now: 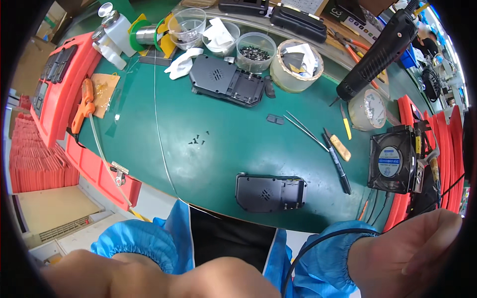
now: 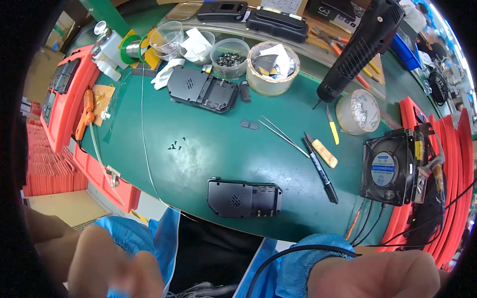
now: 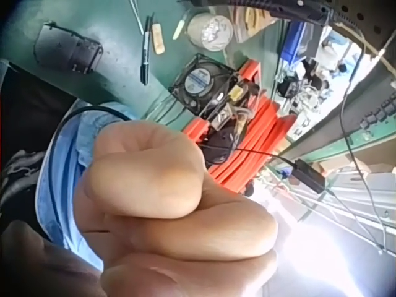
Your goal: The worker is using a power screwdriver to remove screws and disassemble a handheld electronic device at a workbench.
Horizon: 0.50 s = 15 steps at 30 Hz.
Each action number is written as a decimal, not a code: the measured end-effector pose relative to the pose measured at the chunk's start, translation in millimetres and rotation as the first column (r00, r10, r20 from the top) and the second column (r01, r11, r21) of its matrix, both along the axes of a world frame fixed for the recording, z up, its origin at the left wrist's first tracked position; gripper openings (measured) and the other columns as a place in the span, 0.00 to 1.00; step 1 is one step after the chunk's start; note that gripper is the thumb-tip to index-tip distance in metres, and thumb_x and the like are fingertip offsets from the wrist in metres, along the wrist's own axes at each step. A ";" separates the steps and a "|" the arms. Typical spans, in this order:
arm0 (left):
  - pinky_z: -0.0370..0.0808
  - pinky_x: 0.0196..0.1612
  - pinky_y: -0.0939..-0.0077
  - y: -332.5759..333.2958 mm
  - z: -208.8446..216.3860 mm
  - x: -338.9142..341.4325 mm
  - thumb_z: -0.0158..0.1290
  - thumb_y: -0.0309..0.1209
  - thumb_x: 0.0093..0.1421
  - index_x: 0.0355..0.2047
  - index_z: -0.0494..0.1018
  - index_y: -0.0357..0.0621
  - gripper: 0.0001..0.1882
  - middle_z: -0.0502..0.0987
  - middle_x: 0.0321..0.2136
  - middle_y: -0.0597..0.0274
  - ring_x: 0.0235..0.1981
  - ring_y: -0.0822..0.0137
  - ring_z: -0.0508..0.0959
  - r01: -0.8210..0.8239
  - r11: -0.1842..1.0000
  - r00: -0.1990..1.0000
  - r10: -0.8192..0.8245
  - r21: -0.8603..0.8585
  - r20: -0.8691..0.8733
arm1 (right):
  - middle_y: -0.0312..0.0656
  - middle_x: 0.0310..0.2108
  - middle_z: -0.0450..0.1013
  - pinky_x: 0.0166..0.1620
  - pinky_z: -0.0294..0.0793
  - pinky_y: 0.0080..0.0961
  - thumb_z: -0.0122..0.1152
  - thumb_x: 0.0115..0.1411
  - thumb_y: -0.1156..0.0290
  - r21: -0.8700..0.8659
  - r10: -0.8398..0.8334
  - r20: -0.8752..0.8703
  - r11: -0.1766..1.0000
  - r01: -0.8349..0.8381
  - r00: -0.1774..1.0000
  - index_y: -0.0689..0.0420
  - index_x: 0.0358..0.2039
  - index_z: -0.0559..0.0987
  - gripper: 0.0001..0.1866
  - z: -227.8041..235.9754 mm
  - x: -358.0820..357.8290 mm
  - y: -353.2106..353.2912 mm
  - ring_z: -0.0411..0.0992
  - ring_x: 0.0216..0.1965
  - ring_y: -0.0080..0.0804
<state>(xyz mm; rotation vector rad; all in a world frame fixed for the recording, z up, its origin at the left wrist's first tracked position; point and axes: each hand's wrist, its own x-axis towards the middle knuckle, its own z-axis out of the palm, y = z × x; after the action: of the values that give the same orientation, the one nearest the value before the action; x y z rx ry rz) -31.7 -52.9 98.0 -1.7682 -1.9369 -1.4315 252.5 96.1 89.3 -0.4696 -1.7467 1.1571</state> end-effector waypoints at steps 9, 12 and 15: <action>0.63 0.27 0.65 -89.4 -12.5 -10.1 0.67 0.21 0.41 0.38 0.76 0.38 0.20 0.72 0.32 0.56 0.26 0.61 0.68 -0.021 1.000 1.000 0.021 -0.005 0.009 | 0.44 0.29 0.78 0.30 0.75 0.35 0.62 0.57 0.81 -0.016 0.014 0.005 1.000 -0.014 1.000 0.62 0.38 0.84 0.09 -3.6 -4.7 0.1 0.76 0.26 0.36; 0.64 0.28 0.65 -106.8 -16.7 -33.1 0.67 0.22 0.41 0.38 0.76 0.38 0.21 0.72 0.32 0.56 0.26 0.61 0.68 0.041 0.999 0.999 -0.041 -0.019 0.006 | 0.44 0.28 0.78 0.30 0.75 0.35 0.62 0.57 0.81 -0.034 -0.050 0.001 0.998 0.050 0.999 0.62 0.38 0.84 0.09 -9.1 2.5 2.1 0.76 0.26 0.36; 0.64 0.28 0.65 -86.8 -17.8 -24.7 0.67 0.22 0.41 0.38 0.77 0.38 0.21 0.72 0.32 0.56 0.26 0.61 0.68 0.001 1.000 1.000 -0.001 -0.009 0.011 | 0.44 0.28 0.78 0.30 0.75 0.35 0.62 0.56 0.82 -0.028 -0.012 0.003 1.000 0.012 1.000 0.62 0.38 0.85 0.09 -8.2 -5.9 -2.1 0.76 0.26 0.36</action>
<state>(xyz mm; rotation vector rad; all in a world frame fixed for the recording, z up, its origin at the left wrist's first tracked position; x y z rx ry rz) -56.4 -139.6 80.3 -1.7687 -1.9507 -1.4377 246.6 94.0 81.1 -0.4986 -1.7297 1.1744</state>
